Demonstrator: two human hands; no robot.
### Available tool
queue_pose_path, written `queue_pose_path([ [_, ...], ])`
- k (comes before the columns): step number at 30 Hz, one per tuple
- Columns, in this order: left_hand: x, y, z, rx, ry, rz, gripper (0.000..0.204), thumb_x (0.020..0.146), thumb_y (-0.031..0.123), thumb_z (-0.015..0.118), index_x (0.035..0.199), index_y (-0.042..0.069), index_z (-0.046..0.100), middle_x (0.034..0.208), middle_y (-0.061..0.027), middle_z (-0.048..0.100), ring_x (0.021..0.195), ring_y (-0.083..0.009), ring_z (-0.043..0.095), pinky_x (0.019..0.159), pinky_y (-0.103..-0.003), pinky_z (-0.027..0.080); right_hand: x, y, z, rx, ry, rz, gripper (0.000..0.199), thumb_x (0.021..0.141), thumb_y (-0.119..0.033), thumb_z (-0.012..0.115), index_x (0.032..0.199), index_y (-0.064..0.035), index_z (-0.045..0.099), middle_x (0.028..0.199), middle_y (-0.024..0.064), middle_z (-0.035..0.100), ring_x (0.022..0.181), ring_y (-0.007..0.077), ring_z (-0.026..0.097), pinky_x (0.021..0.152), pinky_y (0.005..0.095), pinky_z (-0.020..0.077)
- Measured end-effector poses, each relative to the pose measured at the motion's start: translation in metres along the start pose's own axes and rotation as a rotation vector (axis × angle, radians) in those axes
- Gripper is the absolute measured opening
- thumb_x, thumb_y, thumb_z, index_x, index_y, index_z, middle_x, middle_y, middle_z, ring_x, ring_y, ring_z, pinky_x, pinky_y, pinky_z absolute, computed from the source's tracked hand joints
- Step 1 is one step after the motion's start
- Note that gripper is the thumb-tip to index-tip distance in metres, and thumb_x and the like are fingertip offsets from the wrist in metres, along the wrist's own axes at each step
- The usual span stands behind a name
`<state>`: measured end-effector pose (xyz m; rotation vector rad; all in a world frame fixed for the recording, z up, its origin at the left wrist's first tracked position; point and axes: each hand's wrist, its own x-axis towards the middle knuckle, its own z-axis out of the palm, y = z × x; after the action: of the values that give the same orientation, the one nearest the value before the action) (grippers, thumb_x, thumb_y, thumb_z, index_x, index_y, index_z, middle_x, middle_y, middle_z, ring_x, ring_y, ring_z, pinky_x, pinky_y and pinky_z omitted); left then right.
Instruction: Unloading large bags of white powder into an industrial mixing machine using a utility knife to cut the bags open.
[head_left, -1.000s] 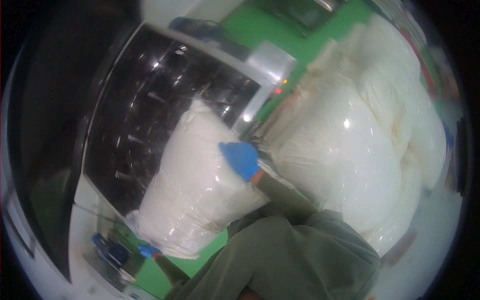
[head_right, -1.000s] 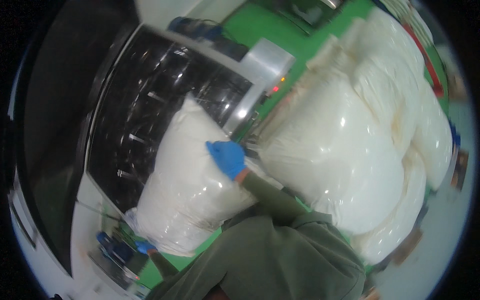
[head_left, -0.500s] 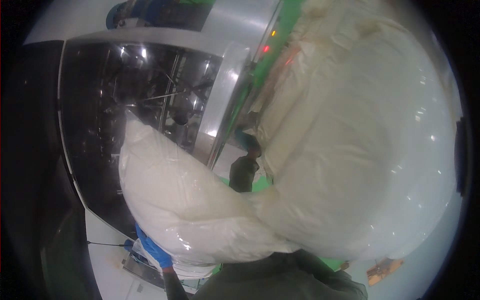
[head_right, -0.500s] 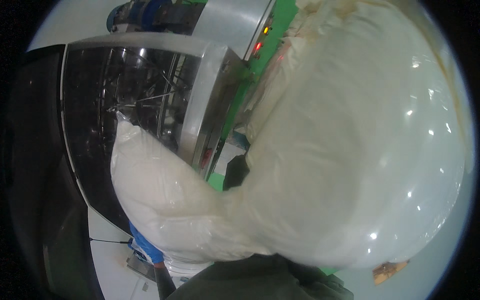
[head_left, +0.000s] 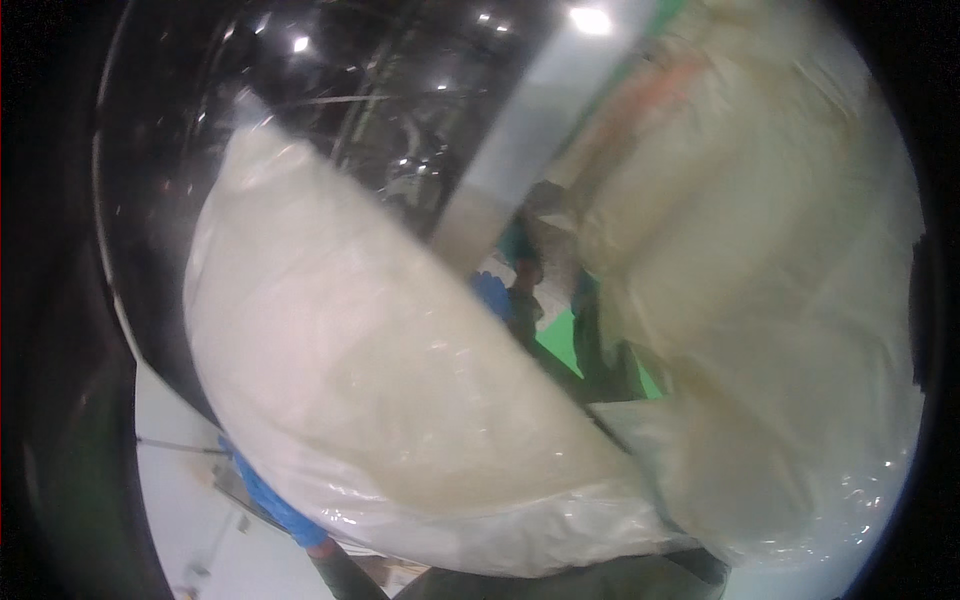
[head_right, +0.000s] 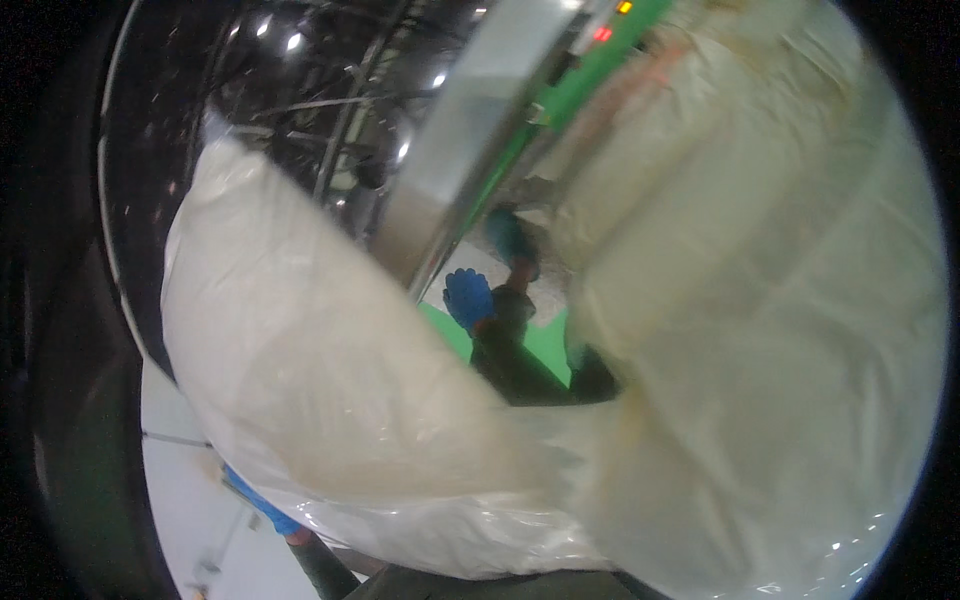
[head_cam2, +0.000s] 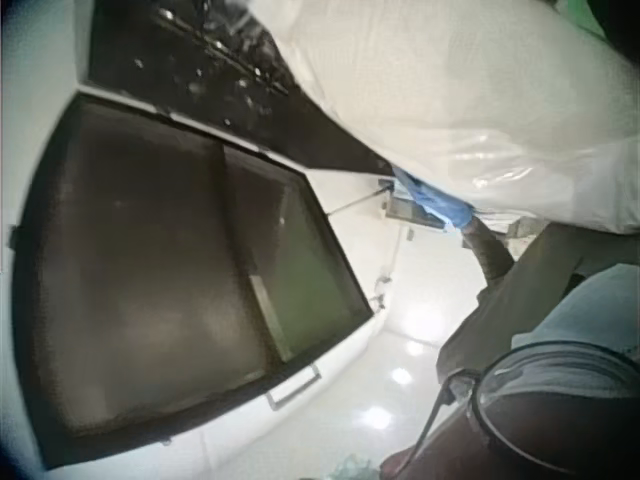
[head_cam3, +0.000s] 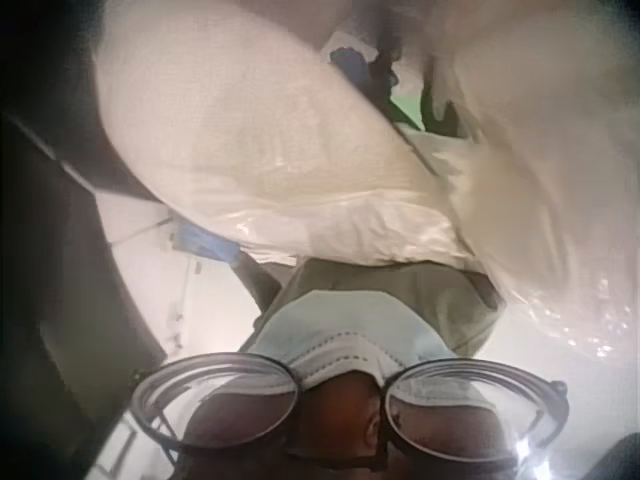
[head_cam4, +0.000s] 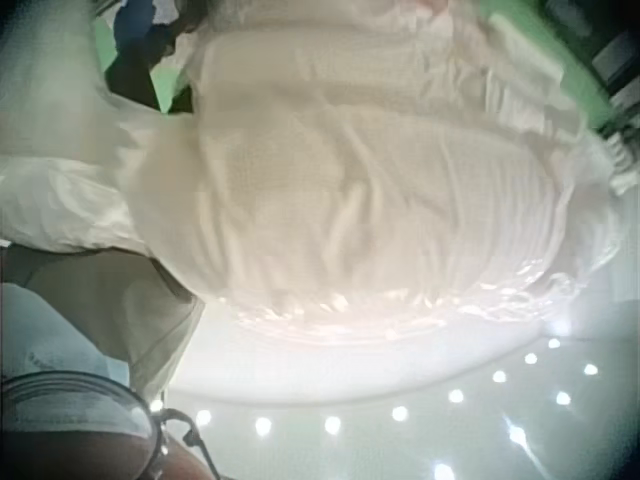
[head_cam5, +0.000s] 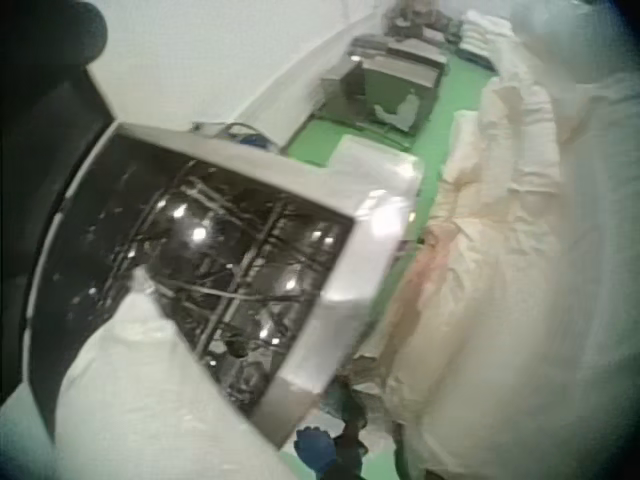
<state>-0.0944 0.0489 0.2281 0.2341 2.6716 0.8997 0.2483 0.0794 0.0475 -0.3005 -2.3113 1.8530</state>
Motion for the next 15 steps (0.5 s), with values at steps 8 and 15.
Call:
queue_pose_path([
  [8, 0.014, 0.020, -0.010, -0.002, 0.135, 0.032, 0.053, 0.081, 0.022, 0.049, 0.126, -0.005, 0.040, 0.129, -0.0180, 0.042, 0.122, -0.0271, 0.037, 0.104, -0.036, 0.023, 0.000, 0.062, 0.099, 0.341, -0.426, -0.455, 0.021, 0.079, -0.026, 0.050, 0.091, -0.0111, 0.058, 0.088, 0.0116, 0.057, 0.071, 0.0257, 0.056, 0.069, 0.0351, 0.0452],
  [15, 0.003, 0.051, -0.022, 0.034, 0.174, 0.149, 0.046, 0.081, 0.013, 0.053, 0.124, 0.000, 0.044, 0.124, -0.0143, 0.047, 0.118, -0.0229, 0.041, 0.101, -0.032, 0.028, 0.002, 0.052, 0.204, 0.641, -0.706, -0.879, 0.024, 0.080, -0.028, 0.047, 0.093, -0.0106, 0.058, 0.091, 0.0129, 0.056, 0.074, 0.0273, 0.056, 0.071, 0.0358, 0.0454],
])
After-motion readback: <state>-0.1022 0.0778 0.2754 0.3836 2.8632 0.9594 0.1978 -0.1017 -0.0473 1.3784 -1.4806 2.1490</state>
